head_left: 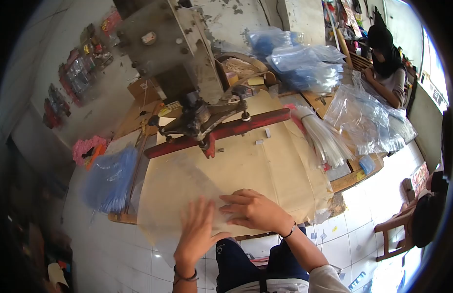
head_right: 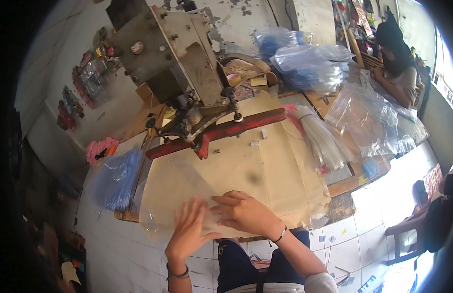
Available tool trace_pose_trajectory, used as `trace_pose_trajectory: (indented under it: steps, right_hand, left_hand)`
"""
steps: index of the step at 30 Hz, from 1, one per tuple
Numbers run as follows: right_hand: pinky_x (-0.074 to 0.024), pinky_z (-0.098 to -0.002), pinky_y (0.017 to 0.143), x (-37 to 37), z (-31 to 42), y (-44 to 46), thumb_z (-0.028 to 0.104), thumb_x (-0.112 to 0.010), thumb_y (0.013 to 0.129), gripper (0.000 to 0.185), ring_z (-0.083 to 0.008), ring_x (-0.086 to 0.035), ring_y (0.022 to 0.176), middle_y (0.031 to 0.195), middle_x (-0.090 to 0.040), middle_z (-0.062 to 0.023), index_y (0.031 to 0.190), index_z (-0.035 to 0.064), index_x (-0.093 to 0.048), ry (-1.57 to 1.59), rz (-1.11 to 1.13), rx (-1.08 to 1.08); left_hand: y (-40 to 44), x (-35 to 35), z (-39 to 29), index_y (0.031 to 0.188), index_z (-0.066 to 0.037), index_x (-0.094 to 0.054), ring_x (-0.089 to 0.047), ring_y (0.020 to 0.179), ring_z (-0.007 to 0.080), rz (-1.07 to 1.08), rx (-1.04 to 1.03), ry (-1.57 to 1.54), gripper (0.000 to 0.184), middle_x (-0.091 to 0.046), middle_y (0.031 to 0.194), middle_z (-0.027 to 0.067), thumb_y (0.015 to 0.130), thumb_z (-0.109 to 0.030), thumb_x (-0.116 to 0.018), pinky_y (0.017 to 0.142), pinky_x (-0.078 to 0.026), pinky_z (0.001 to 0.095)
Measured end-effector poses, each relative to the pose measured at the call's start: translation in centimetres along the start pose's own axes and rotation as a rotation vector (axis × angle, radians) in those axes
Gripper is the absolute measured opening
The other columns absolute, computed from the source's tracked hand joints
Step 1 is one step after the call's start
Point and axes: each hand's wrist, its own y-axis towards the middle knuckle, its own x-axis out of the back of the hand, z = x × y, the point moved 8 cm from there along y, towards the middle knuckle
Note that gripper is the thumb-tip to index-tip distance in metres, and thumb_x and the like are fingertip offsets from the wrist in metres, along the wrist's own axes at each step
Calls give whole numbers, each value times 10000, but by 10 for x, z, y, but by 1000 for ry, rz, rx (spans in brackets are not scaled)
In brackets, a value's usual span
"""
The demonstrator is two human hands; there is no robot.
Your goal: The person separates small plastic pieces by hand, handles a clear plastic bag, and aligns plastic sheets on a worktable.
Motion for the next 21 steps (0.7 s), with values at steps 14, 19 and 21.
trace_pose_trajectory:
  steps: [14,19,21]
  right_hand:
    - [-461,-372,1035,-10,-5,1,262,-702,911,305,-255,-577,1198,1259,-677,-38,1166,94,-696,-59,38,-15]
    - [-507,-345,967,-16,-15,5,218,-665,941,214,-242,-621,1123,1218,-682,-42,1117,98,-684,-132,-16,-67]
    - [-519,-353,935,-18,-11,12,212,-668,934,215,-244,-625,1087,1180,-681,-46,1112,92,-677,-207,5,-33]
  left_hand:
    - [-86,1,82,1412,-146,-589,-403,1420,412,-248,208,-162,479,-450,1544,180,959,-290,-648,1172,-256,602]
    - [-54,10,88,1374,-159,-629,-413,1438,352,-290,169,-187,368,-494,1531,107,1033,-259,-532,1193,-262,558]
    - [-47,12,95,1368,-165,-636,-410,1440,355,-279,167,-205,361,-496,1529,106,1050,-281,-509,1195,-257,559]
